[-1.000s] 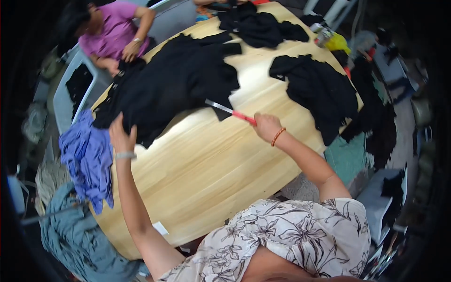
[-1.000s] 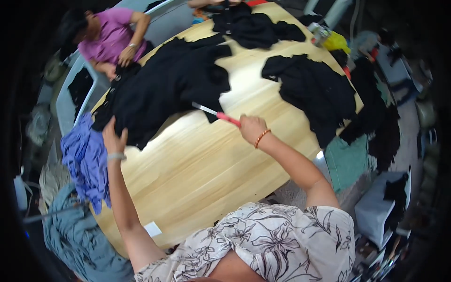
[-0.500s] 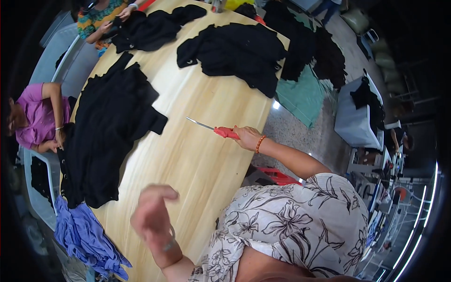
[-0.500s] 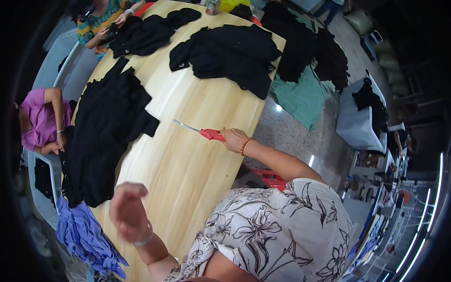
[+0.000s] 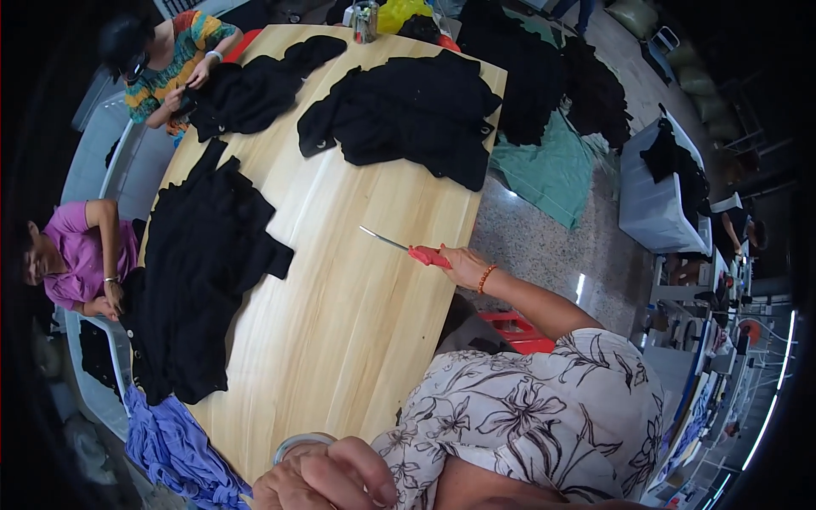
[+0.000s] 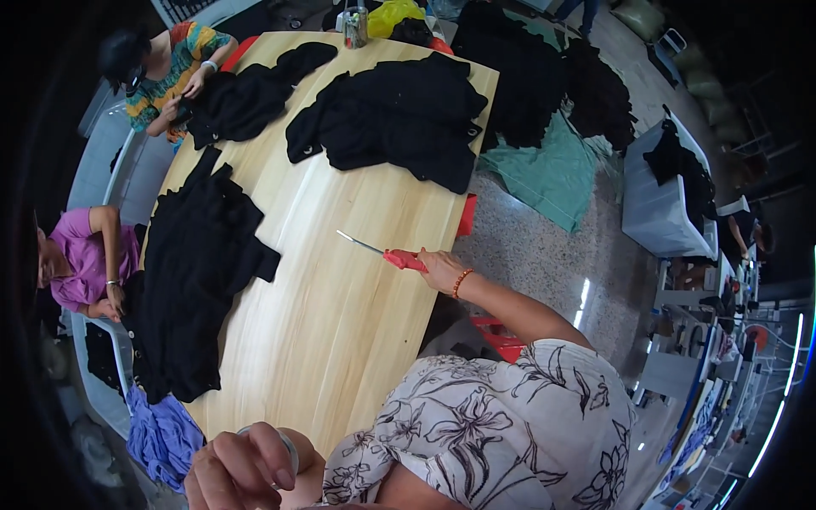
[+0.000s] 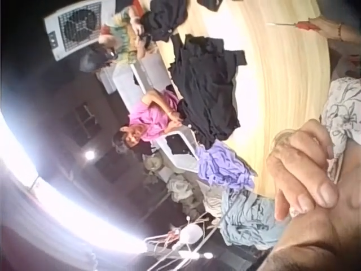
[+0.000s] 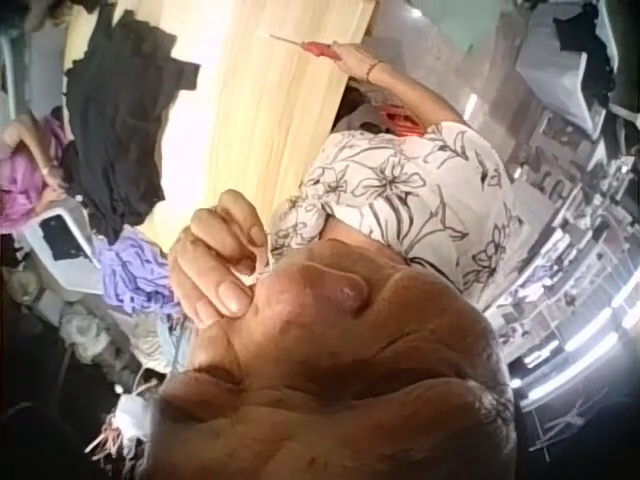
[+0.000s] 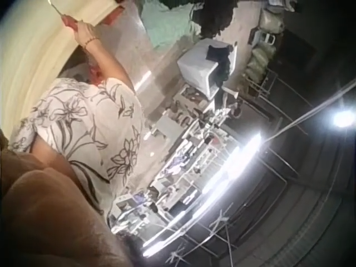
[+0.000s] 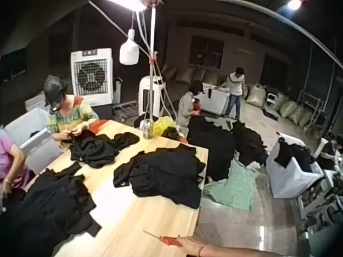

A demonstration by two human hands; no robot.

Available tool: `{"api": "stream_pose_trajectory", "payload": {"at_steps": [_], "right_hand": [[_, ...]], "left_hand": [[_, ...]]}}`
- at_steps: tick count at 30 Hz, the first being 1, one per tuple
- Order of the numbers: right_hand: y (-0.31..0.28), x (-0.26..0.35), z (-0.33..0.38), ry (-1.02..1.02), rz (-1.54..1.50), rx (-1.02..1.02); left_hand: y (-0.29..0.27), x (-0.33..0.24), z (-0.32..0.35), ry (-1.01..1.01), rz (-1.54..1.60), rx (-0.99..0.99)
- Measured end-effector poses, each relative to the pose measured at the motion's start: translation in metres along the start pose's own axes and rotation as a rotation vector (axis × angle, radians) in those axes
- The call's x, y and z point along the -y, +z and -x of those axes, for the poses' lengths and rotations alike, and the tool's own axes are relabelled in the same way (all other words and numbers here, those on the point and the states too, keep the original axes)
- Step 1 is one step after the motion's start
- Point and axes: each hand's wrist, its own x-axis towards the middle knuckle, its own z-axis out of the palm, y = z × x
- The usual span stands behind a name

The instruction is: Trimming excess threads and removing metal eyelets/buttons from black garments in a factory setting.

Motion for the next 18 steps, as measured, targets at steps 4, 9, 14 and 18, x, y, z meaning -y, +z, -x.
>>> {"api": "stream_pose_trajectory", "payload": {"at_steps": [4, 9, 14, 18], "right_hand": [[-0.005, -0.014, -0.023, -0.043, -0.102, 0.016], [-0.021, -0.068, -0.047, -0.103, -0.375, -0.212], [-0.071, -0.148, -0.051, 0.141, -0.689, -0.521], [-0.105, -0.223, -0.041, 0.471, -0.96, -0.667]], "left_hand": [[0.009, 0.036, -0.024, -0.045, -0.057, -0.02], [-0.037, 0.13, -0.059, 0.083, -0.607, 0.133], [-0.104, 0.263, -0.154, -0.239, -1.359, 0.201], [-0.169, 0.365, -0.197, -0.151, -1.788, 0.288]]}}
